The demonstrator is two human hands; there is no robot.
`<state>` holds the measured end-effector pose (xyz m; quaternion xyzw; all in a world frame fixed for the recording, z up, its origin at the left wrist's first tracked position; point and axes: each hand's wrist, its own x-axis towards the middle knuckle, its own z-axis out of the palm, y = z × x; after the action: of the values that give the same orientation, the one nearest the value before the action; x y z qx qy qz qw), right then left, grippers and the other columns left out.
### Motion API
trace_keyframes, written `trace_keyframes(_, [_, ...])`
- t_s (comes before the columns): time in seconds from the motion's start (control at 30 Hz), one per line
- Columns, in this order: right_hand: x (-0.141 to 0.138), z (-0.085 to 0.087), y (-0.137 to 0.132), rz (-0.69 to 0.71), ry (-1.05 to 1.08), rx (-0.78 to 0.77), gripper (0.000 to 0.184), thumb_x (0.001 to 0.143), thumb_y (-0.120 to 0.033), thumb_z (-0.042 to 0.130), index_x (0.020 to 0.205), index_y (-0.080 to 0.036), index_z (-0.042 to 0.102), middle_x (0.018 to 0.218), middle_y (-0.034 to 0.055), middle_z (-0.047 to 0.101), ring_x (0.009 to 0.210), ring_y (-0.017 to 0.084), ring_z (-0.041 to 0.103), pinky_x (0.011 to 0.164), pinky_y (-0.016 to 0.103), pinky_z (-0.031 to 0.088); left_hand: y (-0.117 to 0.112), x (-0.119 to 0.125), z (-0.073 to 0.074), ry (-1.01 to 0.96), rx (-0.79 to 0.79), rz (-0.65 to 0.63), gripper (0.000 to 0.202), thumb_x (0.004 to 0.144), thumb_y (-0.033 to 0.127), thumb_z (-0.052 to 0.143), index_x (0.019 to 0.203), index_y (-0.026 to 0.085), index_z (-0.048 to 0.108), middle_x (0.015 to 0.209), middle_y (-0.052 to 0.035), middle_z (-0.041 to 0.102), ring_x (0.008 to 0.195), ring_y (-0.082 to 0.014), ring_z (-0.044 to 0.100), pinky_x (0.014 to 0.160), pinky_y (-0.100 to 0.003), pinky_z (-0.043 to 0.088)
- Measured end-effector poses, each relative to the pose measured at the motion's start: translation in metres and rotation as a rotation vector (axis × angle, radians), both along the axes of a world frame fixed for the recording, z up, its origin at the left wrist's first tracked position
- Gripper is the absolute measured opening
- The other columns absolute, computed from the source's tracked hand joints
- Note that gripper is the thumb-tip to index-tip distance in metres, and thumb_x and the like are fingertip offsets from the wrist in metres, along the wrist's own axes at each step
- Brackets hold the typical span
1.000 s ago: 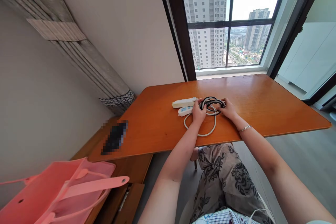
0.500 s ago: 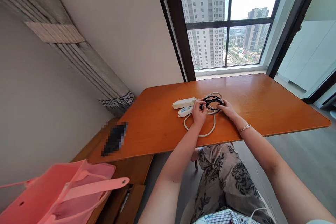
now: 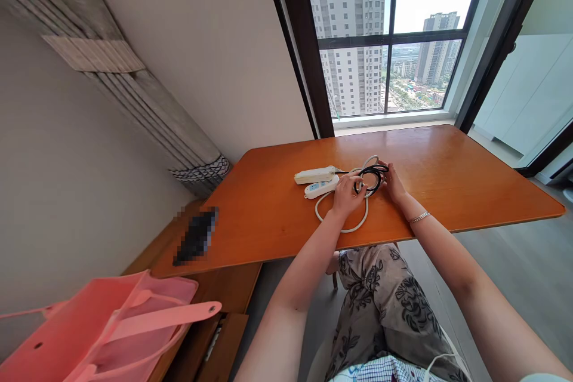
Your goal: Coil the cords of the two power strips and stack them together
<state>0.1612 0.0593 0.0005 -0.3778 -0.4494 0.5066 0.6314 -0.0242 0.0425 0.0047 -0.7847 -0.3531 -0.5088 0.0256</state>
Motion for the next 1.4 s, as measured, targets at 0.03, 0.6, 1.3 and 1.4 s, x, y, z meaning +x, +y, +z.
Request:
trace_keyframes(0.03, [0.001,0.0,0.0,0.0,0.012,0.001,0.07,0.073,-0.085,0.053,0.114,-0.028,0.062,0.114,0.0019,0.071,0.109,0.024,0.064,0.083,0.035,0.054,0.0,0.0,0.0,0.028,-0.007,-0.008,0.017,0.087,0.034,0.064,0.1,0.023,0.059,0.116,-0.0116,0.07,0.113,-0.0258,0.065,0.097,-0.044,0.052])
trace_keyframes(0.6, [0.007,0.014,-0.009,-0.038,-0.064,0.235,0.05,0.073,-0.055,0.076,0.114,-0.029,0.066,0.112,0.0044,0.07,0.1,0.022,0.065,0.081,0.035,0.055,0.002,0.001,-0.007,0.18,-0.073,-0.079,0.046,0.085,0.033,0.063,0.127,0.022,0.048,0.136,-0.0153,0.06,0.131,-0.0323,0.052,0.11,-0.053,0.041])
trace_keyframes(1.3, [0.029,0.029,-0.006,-0.032,0.422,0.194,0.013,0.066,-0.017,0.066,0.072,-0.026,0.059,0.072,-0.0033,0.065,0.091,0.018,0.068,0.091,0.038,0.053,0.014,-0.004,-0.013,0.279,-0.306,0.112,0.024,0.085,0.035,0.067,0.106,0.025,0.07,0.157,-0.0116,0.044,0.147,-0.0346,0.036,0.119,-0.062,0.027])
trace_keyframes(1.4, [0.042,0.029,-0.005,-0.066,0.486,0.196,0.01,0.067,-0.02,0.066,0.069,-0.027,0.058,0.067,-0.0032,0.061,0.083,0.017,0.065,0.089,0.036,0.053,0.015,-0.004,-0.015,0.292,-0.302,0.147,0.023,0.085,0.03,0.067,0.108,0.025,0.068,0.156,-0.0128,0.045,0.147,-0.0343,0.037,0.118,-0.064,0.027])
